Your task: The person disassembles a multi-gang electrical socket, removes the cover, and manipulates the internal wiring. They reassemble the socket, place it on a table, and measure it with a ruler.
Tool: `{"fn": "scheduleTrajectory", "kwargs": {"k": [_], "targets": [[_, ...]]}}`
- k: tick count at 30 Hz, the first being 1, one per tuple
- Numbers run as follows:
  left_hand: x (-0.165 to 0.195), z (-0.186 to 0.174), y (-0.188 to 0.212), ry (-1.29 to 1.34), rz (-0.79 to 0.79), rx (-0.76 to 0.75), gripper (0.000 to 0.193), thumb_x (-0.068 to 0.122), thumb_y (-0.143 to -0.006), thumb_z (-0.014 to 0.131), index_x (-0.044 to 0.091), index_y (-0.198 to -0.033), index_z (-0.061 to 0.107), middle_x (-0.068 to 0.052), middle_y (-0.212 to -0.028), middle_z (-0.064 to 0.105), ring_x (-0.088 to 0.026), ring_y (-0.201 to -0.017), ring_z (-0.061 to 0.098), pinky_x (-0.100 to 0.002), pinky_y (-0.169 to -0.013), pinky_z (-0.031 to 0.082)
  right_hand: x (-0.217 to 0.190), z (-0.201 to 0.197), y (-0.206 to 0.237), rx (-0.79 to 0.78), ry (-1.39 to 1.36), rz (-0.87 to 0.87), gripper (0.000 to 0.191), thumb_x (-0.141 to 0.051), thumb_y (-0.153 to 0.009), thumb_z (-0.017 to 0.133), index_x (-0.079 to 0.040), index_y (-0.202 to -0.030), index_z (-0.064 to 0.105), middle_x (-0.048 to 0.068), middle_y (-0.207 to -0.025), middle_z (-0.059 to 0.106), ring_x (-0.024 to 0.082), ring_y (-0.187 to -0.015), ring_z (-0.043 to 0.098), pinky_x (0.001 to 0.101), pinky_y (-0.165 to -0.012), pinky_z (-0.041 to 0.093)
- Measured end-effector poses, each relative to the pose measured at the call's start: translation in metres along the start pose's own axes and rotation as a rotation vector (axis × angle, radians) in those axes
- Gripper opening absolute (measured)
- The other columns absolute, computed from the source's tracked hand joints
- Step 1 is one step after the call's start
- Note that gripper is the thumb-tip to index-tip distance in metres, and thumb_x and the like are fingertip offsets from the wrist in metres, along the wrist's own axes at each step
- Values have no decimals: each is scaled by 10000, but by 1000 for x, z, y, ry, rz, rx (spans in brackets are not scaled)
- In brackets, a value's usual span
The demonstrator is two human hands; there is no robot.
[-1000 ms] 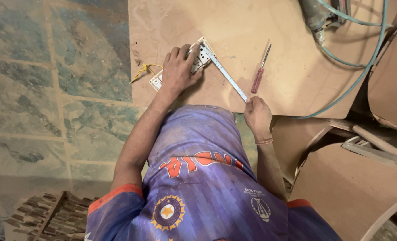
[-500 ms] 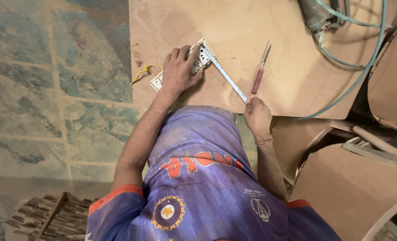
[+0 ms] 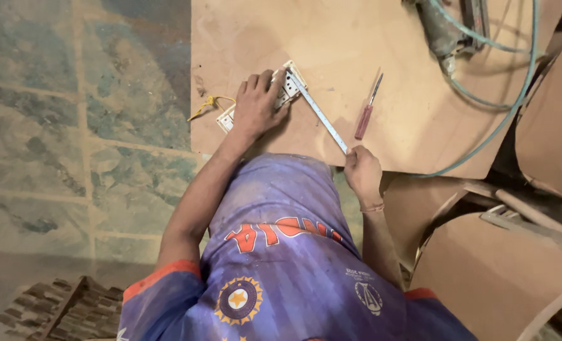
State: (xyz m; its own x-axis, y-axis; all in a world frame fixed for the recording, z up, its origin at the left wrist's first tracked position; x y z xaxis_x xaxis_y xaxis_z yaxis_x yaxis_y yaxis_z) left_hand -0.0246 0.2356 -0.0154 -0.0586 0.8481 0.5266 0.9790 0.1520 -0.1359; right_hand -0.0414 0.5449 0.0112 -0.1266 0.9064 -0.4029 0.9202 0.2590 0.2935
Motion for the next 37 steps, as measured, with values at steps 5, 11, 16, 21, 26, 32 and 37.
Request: {"fn": "scheduleTrajectory", "kwargs": {"k": [5,11,16,21,26,32,37], "targets": [[-2,11,6,54,-49,3,840,332,-779,807,63,-1496,459,-214,-1430,528,-391,-1239,520,-534,-1011,431,21,18,-4,-52,-248,2,220,-200,-999,603,1,-946,675,238,-750,659,366,-655,681,452,-641,519],[3,-5,7,230,33,132,428,308,-842,791,114,-1190,634,-163,-1289,621,-373,-1224,570,-540,-1003,444,-6,37,-35,-253,-444,12,303,-206,-1033,574,36,-893,689,144,-707,671,205,-622,631,363,-588,514],[33,-40,45,403,-37,525,250,266,-991,661,41,-1099,670,-147,-954,676,-353,-898,655,-482,-863,495,-99,51,-68,-440,-515,-264,292,-184,-1047,548,39,-941,703,64,-785,711,125,-693,624,291,-638,502],[-16,-66,101,687,-482,637,283,271,-1048,585,6,-991,667,-173,-863,680,-352,-836,697,-433,-742,539,-221,97,-51,-666,-607,-506,263,-151,-1026,554,50,-1110,702,58,-926,714,110,-825,625,286,-705,514],[-112,-109,203,979,-699,845,433,392,-1089,500,9,-1007,683,-95,-844,709,-200,-807,702,-354,-722,558,-345,172,23,-865,-676,-611,398,-212,-1027,532,37,-1333,586,65,-1158,692,122,-1035,643,276,-872,521],[-246,-167,333,1347,-801,1112,467,480,-1053,466,57,-969,645,-4,-808,663,-130,-786,689,-308,-752,575,-452,284,80,-842,-77,-660,551,-399,-1014,488,-14,-1398,576,229,-1125,755,290,-1037,735,372,-903,561],[-306,-248,438,1051,-895,1176,484,454,-1090,472,27,-962,660,-33,-760,627,-142,-736,656,-320,-707,562,-521,345,124,-859,490,-959,735,-499,-932,621,1,-1452,487,293,-1333,631,394,-1231,640,426,-1024,513]]}}
Point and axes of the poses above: each hand's wrist, its own y-axis away from the middle knuckle, its own z-axis out of the palm, x = y × z, the point moved 5 cm from there along -y, towards the middle knuckle
